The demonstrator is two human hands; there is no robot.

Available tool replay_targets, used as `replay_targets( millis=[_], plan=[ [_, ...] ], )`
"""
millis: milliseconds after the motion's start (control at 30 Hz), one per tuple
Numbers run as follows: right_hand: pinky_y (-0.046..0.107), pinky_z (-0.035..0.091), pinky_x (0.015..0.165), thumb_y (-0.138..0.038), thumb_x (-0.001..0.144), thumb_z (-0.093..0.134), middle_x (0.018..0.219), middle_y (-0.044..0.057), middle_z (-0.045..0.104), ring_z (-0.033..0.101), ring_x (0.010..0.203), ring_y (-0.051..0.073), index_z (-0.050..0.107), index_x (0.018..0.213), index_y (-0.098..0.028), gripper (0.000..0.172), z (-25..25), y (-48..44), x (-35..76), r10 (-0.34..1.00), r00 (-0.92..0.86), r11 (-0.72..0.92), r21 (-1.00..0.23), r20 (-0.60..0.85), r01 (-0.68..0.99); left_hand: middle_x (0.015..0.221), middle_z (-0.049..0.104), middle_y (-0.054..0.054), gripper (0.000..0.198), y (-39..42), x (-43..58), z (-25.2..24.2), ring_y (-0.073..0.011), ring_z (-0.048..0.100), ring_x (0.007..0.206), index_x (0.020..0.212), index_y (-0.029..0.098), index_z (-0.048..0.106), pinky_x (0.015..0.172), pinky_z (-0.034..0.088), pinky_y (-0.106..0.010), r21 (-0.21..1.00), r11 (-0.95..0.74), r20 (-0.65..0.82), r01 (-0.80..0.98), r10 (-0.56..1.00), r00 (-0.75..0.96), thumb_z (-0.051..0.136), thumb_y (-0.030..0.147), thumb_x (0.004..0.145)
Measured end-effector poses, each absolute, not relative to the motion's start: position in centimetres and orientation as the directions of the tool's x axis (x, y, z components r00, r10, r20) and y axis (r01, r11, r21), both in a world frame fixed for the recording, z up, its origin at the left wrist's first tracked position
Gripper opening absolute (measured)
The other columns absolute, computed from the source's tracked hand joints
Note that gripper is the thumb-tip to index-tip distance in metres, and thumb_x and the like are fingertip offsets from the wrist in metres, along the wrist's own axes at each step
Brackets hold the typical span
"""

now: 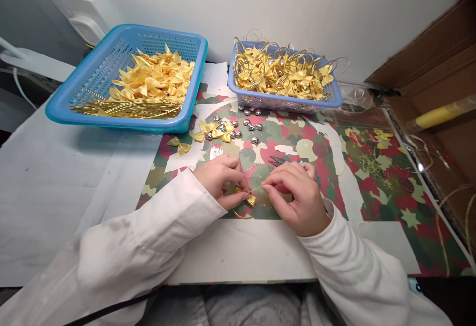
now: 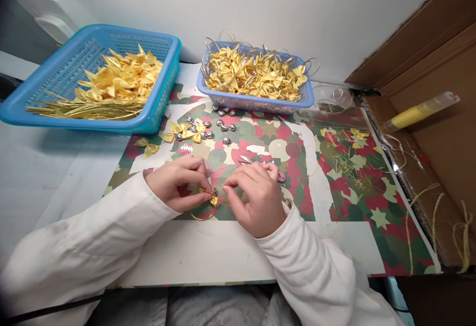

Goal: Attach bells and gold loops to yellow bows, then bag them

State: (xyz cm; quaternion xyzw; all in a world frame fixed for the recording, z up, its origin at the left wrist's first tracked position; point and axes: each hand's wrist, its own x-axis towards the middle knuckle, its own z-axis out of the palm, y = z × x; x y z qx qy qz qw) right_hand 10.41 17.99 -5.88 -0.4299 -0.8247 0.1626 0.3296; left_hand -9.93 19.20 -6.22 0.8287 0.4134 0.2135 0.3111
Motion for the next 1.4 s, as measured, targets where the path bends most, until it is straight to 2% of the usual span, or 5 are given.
replay_targets(
  millis=[700, 867, 933, 1100, 1400],
  plan=[
    [0.036, 0.032, 0.075, -0.014, 0.083, 0.055, 0.07, -0.001, 0.065, 0.055, 0.073, 0.017, 0.057, 0.07, -0.021, 0.015, -5.9, 18.4, 11.2, 0.836, -0.315, 0.54, -0.565, 0.45, 0.624, 0.062, 0.05, 0.002, 0.012, 18.6, -8.7, -5.7, -0.0104, 0.047, 0.06, 0.058, 0.016, 0.058, 0.055, 0.039, -0.022, 0.846, -0.282, 0.03, 0.452, 0.872, 0.488, 0.053, 0.009, 0.065],
    [0.037, 0.033, 0.078, -0.024, 0.081, 0.062, 0.089, 0.002, 0.067, 0.056, 0.087, 0.022, 0.063, 0.086, -0.023, 0.006, -6.6, 19.1, 12.1, 0.91, -0.211, 0.382, -0.528, 0.356, 0.758, 0.078, 0.054, -0.003, 0.01, 18.4, -8.0, -6.0, -0.0138, 0.055, 0.074, 0.062, 0.016, 0.059, 0.061, 0.047, -0.026, 0.933, -0.169, 0.053, 0.318, 0.937, 0.344, 0.056, 0.017, 0.071],
    [0.039, 0.033, 0.078, -0.033, 0.074, 0.069, 0.1, 0.005, 0.065, 0.054, 0.093, 0.026, 0.061, 0.098, -0.023, 0.027, -7.1, 19.4, 12.7, 0.929, -0.154, 0.301, -0.445, 0.336, 0.843, 0.083, 0.058, -0.005, 0.01, 18.3, -7.7, -6.3, -0.0149, 0.057, 0.076, 0.062, 0.016, 0.058, 0.062, 0.05, -0.027, 0.978, -0.071, 0.014, 0.196, 0.96, 0.279, 0.058, 0.02, 0.071],
    [0.04, 0.034, 0.074, -0.039, 0.078, 0.064, 0.095, 0.007, 0.062, 0.051, 0.09, 0.028, 0.057, 0.081, -0.022, 0.019, -8.1, 19.7, 13.4, 0.97, -0.1, 0.174, -0.344, 0.223, 0.923, 0.069, 0.062, -0.003, 0.011, 17.8, -6.9, -6.5, -0.0124, 0.056, 0.064, 0.065, 0.016, 0.059, 0.057, 0.048, -0.024, 0.987, 0.16, -0.156, -0.013, 0.975, 0.156, 0.064, 0.024, 0.071],
    [0.026, 0.042, 0.057, -0.032, 0.091, 0.043, 0.076, 0.001, 0.057, 0.054, 0.064, 0.014, 0.048, 0.097, -0.021, 0.014, -5.8, 19.1, 13.7, 0.941, -0.337, 0.17, -0.901, 0.028, 0.399, 0.067, 0.064, -0.004, 0.011, 17.0, -6.4, -6.7, -0.0123, 0.058, 0.057, 0.069, 0.015, 0.066, 0.052, 0.048, -0.023, 0.988, 0.152, -0.154, 0.025, 0.985, 0.083, 0.065, 0.024, 0.073]
  ],
)
